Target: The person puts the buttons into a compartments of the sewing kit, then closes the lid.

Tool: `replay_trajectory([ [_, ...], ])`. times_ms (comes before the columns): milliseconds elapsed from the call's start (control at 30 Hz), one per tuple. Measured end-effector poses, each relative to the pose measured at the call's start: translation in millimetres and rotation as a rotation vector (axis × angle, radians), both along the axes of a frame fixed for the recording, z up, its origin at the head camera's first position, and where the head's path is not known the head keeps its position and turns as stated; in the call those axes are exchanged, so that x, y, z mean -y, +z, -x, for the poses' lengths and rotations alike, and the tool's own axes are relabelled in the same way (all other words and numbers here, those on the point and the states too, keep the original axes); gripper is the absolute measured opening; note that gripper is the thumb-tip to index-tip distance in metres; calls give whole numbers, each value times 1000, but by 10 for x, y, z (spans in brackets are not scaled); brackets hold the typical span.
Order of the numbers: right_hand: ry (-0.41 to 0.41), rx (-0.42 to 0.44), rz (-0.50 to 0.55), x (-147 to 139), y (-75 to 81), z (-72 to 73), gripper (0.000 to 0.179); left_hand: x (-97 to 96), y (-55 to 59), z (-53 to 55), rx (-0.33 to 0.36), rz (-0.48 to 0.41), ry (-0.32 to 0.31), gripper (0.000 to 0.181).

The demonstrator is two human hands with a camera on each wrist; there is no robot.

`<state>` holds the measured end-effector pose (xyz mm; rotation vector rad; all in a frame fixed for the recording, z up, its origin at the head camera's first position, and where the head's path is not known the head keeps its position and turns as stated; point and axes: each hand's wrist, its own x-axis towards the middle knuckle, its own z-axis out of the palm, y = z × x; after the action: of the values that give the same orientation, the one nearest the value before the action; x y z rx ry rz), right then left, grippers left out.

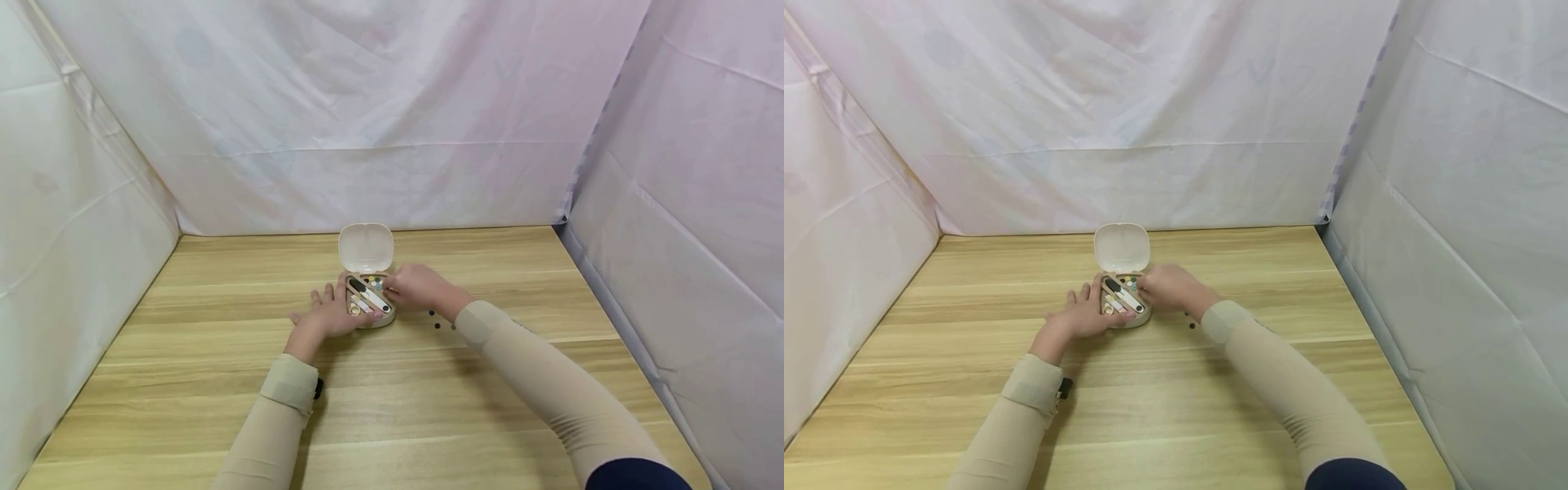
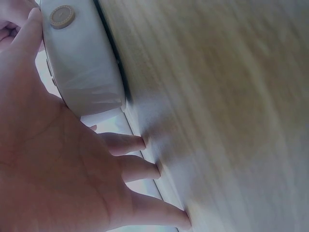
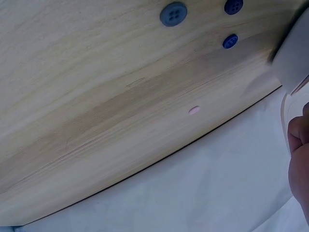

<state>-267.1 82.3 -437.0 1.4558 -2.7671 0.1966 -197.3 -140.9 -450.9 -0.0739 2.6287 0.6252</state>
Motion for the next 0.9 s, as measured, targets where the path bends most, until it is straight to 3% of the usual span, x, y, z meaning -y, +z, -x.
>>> replay_trajectory([
  [300, -27, -18, -28, 27, -23, 10, 16, -9, 15, -14, -7, -5, -1, 133],
  [900, 16, -71, -74, 85, -46, 11, 15, -1, -3, -30, -16, -5, -2, 133],
])
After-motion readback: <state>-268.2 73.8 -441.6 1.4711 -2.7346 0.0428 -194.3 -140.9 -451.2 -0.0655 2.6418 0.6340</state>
